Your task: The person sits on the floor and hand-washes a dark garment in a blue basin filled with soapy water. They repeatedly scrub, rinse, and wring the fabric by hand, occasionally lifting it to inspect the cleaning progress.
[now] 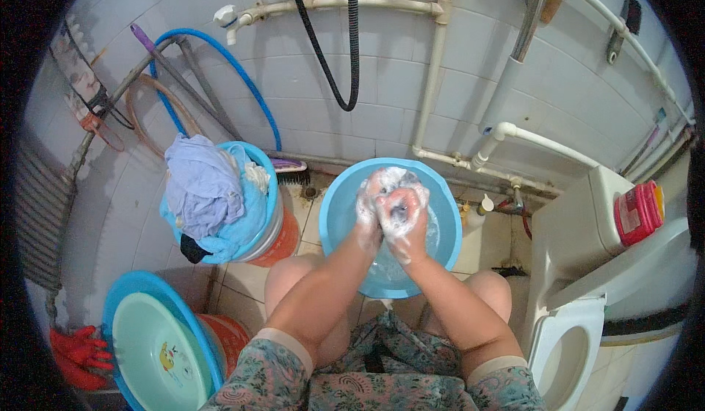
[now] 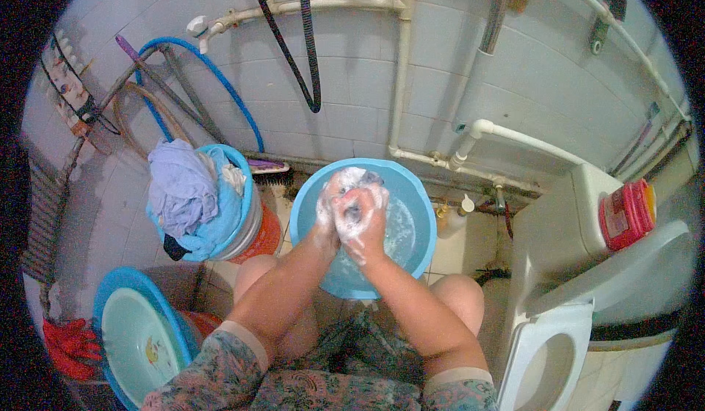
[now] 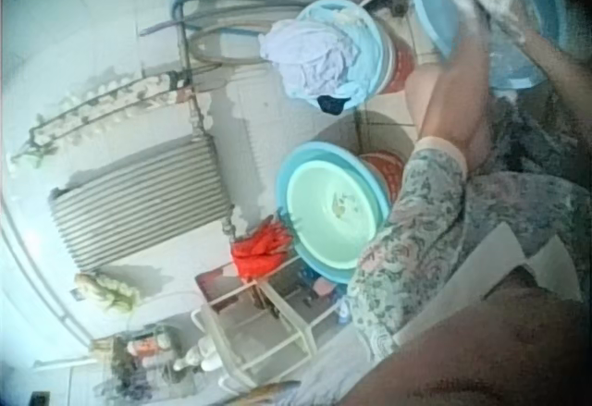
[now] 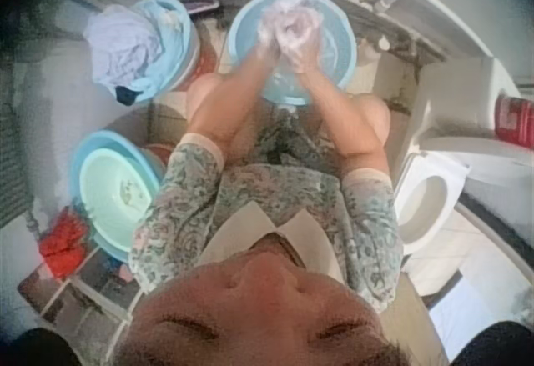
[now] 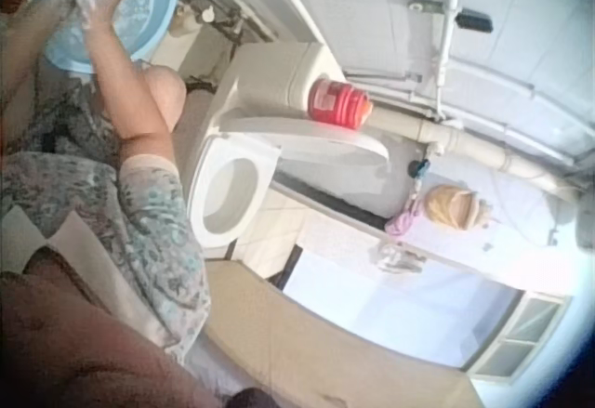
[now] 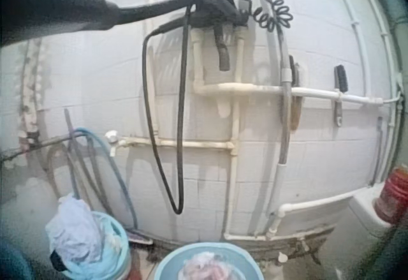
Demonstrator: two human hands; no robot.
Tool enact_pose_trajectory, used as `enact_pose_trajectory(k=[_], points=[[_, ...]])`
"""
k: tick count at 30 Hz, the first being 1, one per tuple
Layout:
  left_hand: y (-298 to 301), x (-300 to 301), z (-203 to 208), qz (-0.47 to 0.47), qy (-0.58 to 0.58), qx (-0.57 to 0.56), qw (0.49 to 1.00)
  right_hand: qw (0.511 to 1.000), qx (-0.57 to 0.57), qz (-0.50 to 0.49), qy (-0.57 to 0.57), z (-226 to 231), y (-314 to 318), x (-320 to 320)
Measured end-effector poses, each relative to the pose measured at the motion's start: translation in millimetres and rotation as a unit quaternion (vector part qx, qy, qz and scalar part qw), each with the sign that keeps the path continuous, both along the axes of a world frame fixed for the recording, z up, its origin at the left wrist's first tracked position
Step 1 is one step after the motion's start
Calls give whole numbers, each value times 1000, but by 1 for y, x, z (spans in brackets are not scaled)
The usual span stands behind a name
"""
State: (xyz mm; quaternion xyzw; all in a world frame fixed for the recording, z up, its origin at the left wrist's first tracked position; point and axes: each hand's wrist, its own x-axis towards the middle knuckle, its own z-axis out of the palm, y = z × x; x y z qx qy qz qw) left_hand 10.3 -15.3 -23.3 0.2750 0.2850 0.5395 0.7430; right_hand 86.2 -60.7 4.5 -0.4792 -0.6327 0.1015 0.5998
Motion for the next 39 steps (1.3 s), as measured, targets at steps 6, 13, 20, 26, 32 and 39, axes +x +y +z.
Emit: enact_pose_trajectory(k=[6, 13, 20, 26, 32, 39], points=[[6, 15, -15, 22, -76, -98, 992, 832, -287, 106, 463, -54, 46, 44], [-1, -16, 28, -74, -182, -91, 976, 561, -426, 404, 583, 8, 18, 51], [5, -3, 8, -33, -55, -138, 988, 757, -199, 188, 593, -5, 38, 60], [3, 2, 15, -131, -149, -113, 974, 896, -135, 107, 410, -4, 31, 49], [6, -20, 0, 5, -44, -11, 999, 995, 26, 65, -71, 1, -2, 24], [-17, 25, -20, 99, -90, 16, 991, 991, -84, -12, 100, -16, 24, 28]])
